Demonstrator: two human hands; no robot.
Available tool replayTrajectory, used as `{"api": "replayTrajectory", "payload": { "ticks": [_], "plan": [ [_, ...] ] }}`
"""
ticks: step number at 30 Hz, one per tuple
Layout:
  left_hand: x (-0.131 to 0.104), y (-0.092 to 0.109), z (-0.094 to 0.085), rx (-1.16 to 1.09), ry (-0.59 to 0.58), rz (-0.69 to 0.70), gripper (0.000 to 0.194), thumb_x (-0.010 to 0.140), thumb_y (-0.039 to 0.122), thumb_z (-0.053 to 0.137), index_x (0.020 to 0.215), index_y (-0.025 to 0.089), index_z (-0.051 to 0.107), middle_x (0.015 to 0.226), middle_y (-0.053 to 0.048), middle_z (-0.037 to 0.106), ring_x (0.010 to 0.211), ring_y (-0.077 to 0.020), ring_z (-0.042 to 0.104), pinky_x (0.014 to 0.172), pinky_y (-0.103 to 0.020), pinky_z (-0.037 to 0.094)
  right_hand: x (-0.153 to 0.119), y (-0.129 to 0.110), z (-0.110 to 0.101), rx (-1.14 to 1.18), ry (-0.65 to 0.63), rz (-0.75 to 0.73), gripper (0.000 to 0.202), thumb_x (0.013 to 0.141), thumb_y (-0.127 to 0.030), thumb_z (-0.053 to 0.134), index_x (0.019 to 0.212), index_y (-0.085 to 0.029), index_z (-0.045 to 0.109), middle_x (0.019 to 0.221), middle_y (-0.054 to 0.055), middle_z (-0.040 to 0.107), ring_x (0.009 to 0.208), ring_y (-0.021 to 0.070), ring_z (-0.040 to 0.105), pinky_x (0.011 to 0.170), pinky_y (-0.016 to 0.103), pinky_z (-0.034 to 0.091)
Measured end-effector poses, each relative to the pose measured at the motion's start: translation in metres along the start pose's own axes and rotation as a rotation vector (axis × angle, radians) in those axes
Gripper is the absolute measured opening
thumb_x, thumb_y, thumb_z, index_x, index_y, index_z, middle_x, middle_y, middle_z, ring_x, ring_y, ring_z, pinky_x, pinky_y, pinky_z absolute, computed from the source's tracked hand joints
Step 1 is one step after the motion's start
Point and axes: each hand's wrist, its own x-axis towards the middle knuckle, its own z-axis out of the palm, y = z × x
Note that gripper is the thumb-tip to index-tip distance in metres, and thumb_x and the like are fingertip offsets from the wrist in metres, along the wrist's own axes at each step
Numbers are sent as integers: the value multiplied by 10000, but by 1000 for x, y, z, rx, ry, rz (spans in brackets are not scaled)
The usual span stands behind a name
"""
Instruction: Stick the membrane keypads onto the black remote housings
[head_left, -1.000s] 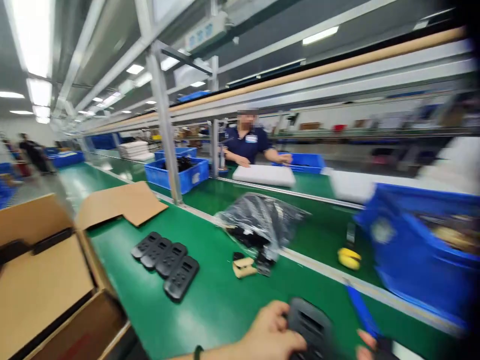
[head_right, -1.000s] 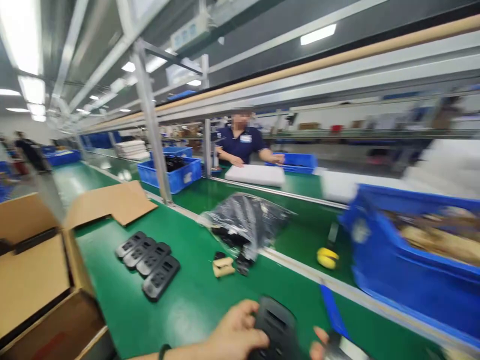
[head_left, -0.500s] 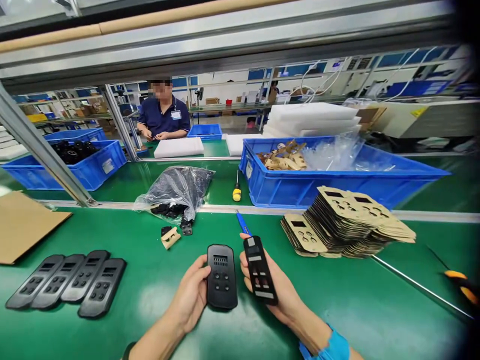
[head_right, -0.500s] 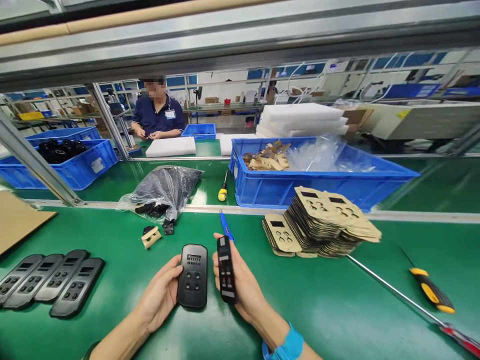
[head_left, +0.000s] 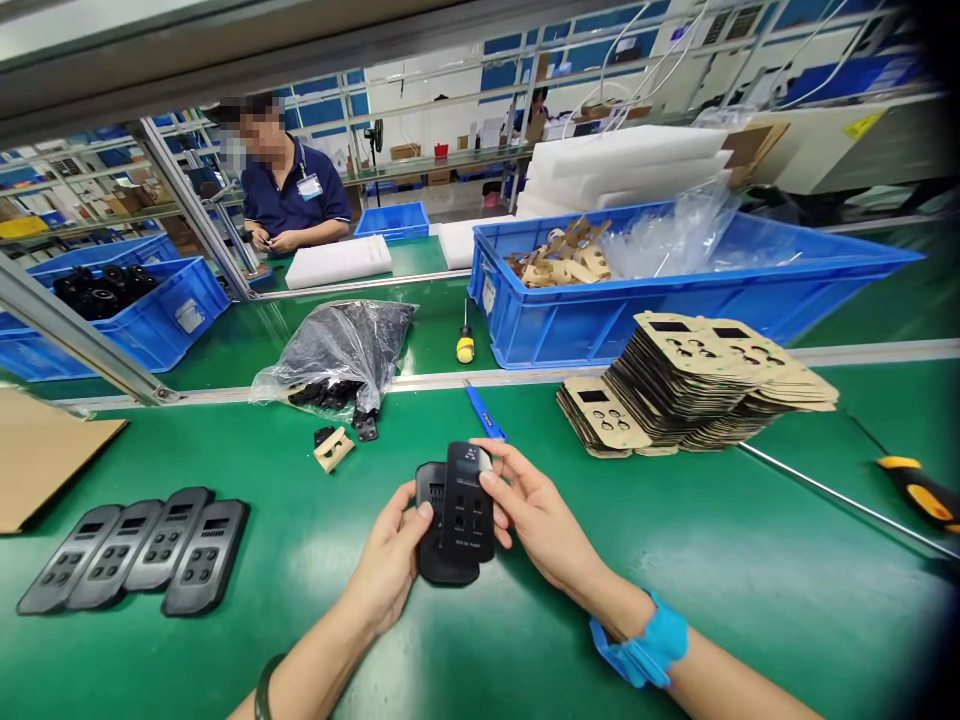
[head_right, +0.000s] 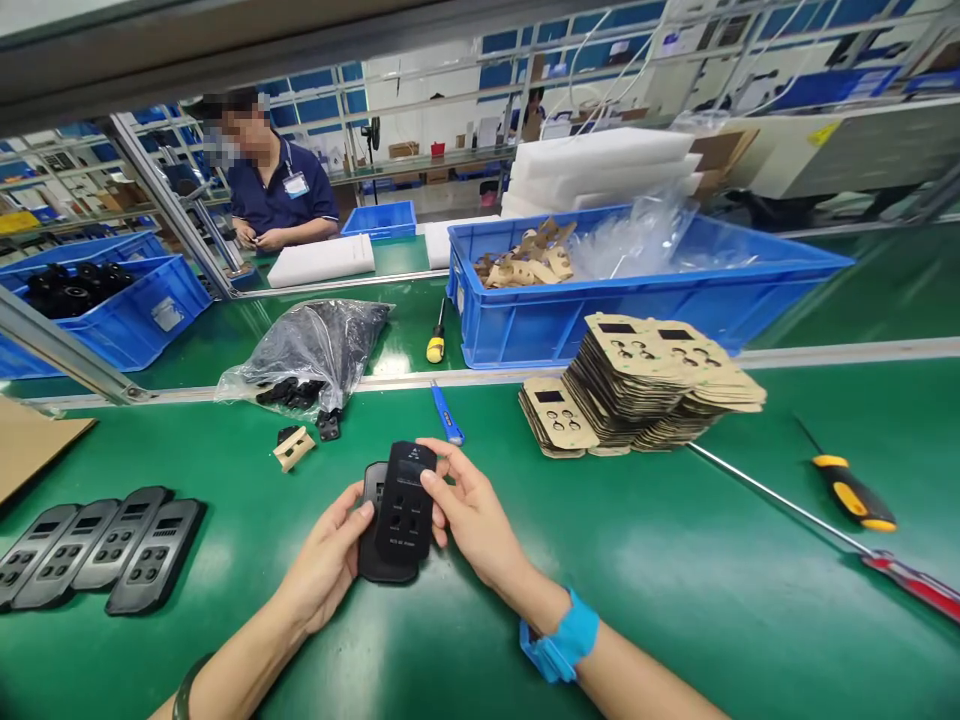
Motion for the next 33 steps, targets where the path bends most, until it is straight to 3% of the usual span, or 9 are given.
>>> {"api": "replayTrajectory", "payload": {
  "ticks": [5, 13, 23, 30, 33],
  "plan": [
    [2, 1, 0, -97, 8, -29, 388, 801, 318, 669, 1131, 161, 539, 908, -41, 695, 905, -184, 633, 773, -266, 451, -3, 7, 3, -180, -75, -15, 419, 828, -419, 615, 1198, -241, 534, 756, -61, 410, 393, 26, 442, 323, 160, 423],
    [1, -1, 1, -98, 0, -39, 339, 847, 290, 612, 1148, 159, 532, 911, -47, 688, 904, -185, 635, 784, -275, 453, -5, 12, 5, -244, -78, -26, 411, 831, -376, 593, 1210, -228, 532, 758, -58, 399, 403, 29, 458, 330, 164, 457],
    [-2, 0, 3, -48, 11, -32, 413, 846, 363, 610, 1191, 167, 496, 928, -60, 685, 896, -201, 634, 744, -280, 462, -5, 16, 4, -330, -64, -50, 425, 822, -345, 598, 1228, -227, 550, 761, -54, 403, 409, 45, 490, 344, 188, 471],
    [-1, -4, 2, 77, -9, 26, 567, 764, 384, 714, 1234, 176, 474, 951, -73, 689, 858, -201, 632, 734, -283, 459, -5, 19, 2, -370, -47, -40, 470, 826, -360, 595, 1275, -241, 518, 791, -45, 398, 407, 45, 474, 338, 195, 450],
    [-1, -4, 1, 97, -7, 27, 605, 768, 402, 705, 1273, 161, 475, 964, -79, 694, 870, -198, 619, 733, -268, 446, -3, 19, -1, -462, -37, -97, 465, 831, -354, 592, 1278, -247, 521, 808, -30, 412, 471, 57, 474, 371, 187, 427]
  ]
}}
